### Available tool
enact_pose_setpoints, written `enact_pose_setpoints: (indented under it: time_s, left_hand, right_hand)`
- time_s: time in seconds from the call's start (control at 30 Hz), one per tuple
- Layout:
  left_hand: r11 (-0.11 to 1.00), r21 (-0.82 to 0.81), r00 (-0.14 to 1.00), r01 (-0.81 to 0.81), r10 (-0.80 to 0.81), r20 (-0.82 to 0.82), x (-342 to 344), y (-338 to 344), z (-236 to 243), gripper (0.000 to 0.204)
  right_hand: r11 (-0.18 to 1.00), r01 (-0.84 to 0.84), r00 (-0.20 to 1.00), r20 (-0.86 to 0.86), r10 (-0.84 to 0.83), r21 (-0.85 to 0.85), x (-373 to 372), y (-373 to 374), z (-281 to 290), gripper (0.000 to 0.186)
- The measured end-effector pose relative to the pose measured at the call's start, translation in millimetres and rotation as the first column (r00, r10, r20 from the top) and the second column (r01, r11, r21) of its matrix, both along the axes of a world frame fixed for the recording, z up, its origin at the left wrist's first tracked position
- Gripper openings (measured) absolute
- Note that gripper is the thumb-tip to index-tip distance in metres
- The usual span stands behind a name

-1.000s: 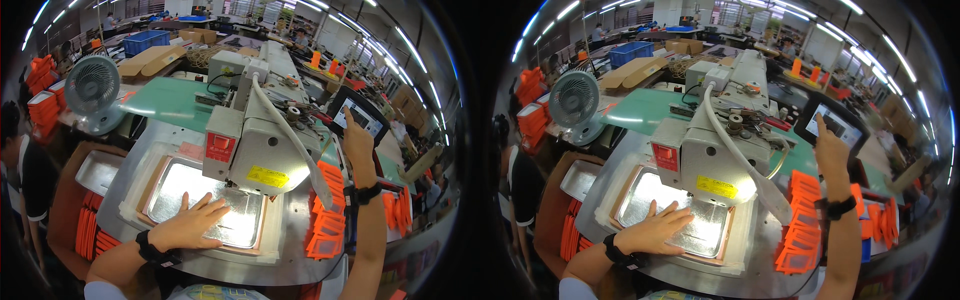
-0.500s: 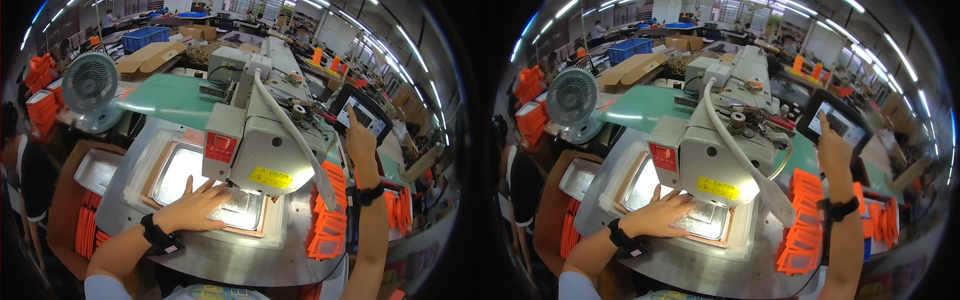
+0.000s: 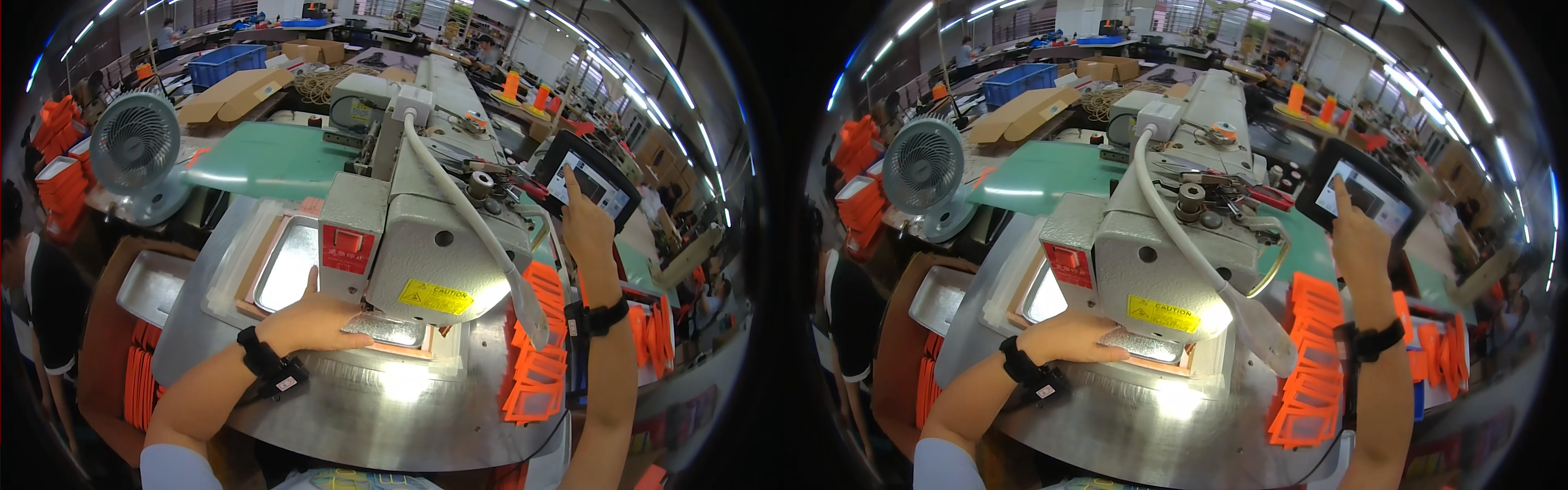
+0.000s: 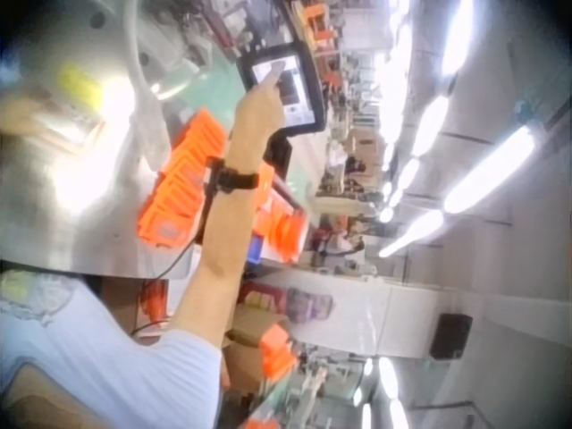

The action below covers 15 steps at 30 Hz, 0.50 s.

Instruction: Operator uses an automated industrial sewing machine to stitch components of orange pouches, trimming excess thread with scissors.

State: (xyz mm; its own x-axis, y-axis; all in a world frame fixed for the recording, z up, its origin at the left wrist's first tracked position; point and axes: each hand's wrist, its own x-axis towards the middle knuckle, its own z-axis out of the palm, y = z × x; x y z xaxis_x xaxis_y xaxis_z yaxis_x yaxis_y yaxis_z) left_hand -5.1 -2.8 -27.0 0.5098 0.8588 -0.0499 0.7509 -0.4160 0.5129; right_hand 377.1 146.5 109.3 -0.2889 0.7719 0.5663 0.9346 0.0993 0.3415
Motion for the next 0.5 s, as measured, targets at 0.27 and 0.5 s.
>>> enact_pose_setpoints:
  time_s: [0.27, 0.5]
  left_hand:
    - [0.987, -0.157, 0.999, -0.034, 0.029, -0.036, 20.3, 4.3, 9.4, 0.062]
    - [0.996, -0.080, 0.989, -0.030, 0.041, 0.145, 16.7, 6.9, -9.7, 0.064]
  right_hand:
    - [0.999, -0.031, 0.997, -0.078, 0.030, -0.014, -3.5, -3.2, 1.9, 0.071]
    - [0.976, -0.214, 0.954, -0.205, 0.217, 0.037, -0.9, -16.4, 0.1, 0.053]
